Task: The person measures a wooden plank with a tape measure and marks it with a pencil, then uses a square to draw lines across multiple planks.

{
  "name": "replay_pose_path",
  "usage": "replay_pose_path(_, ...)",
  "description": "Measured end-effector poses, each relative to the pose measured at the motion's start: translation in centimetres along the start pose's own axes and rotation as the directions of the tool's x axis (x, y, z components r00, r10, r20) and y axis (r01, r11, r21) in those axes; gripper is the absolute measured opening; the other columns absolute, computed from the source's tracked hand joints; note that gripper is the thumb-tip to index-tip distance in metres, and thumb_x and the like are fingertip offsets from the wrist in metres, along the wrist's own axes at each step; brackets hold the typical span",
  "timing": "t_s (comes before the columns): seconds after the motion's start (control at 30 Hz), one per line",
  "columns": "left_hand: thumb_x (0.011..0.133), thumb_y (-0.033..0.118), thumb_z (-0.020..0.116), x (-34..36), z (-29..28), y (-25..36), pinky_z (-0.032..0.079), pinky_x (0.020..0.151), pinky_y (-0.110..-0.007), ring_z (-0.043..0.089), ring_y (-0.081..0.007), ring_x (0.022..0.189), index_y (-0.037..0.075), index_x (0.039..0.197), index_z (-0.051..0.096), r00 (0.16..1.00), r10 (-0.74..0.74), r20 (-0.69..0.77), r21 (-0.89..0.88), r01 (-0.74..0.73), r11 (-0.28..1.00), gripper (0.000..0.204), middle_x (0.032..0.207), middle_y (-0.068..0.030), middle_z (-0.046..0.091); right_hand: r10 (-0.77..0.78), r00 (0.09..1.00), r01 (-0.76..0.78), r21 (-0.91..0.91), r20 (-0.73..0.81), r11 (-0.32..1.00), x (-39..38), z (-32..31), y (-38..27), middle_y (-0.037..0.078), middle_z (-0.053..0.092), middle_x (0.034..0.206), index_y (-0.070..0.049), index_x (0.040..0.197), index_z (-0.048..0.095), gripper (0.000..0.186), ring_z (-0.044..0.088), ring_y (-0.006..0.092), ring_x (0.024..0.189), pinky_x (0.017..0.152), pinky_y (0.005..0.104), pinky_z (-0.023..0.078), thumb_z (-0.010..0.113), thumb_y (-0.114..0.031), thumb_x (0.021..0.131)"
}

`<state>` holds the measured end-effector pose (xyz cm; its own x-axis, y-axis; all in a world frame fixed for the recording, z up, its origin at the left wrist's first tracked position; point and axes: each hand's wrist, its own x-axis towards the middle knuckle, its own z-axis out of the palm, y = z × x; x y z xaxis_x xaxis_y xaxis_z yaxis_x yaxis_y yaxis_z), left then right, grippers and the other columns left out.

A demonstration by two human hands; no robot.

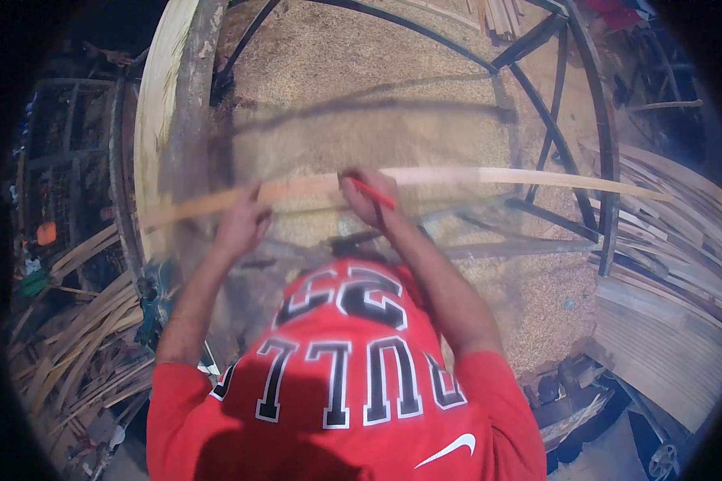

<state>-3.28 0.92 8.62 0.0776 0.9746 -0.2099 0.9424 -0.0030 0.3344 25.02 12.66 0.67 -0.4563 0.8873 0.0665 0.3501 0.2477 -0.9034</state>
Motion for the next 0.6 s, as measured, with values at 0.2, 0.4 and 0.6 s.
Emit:
replay_pose_path(0.2,0.086,0.022,0.074,-0.1,0.0,0.1,0.056,0.088,-0.046,0.068,-0.0356,0.106,0.007,0.09,0.075,1.0,-0.014,0.012,0.006,0.014,1.0,0.015,0.147,-0.0191,0.05,0.012,0.998,-0.006,-0.092,0.068,0.996,0.2,-0.6,-0.8,0.012,0.075,0.09,-0.003,0.108,0.071,0.019,0.072,0.0166,0.078,0.07,0.0299,0.057,0.067,-0.018,0.096)
replay_pose_path(0.4,0.086,0.021,0.074,0.0,0.0,0.2,0.056,0.088,-0.046,0.068,-0.0365,0.106,0.006,0.09,0.075,1.0,0.009,-0.007,0.006,-0.009,1.0,0.015,0.146,-0.0201,0.05,0.015,1.0,-0.015,-0.058,0.0,0.998,0.0,0.2,0.0,0.012,0.075,0.089,-0.003,0.106,0.071,0.02,0.072,0.0186,0.076,0.069,0.031,0.057,0.067,-0.019,0.095)
replay_pose_path(0.6,0.086,0.02,0.074,0.2,-0.5,0.6,0.056,0.088,-0.047,0.068,-0.0361,0.107,0.005,0.089,0.075,1.0,-0.015,0.013,-0.009,0.015,1.0,0.015,0.146,-0.0203,0.05,-0.004,1.0,0.005,-0.058,0.026,0.998,0.0,-0.1,0.0,0.012,0.075,0.089,-0.003,0.106,0.07,0.02,0.072,0.0186,0.077,0.069,0.0299,0.056,0.067,-0.019,0.095)
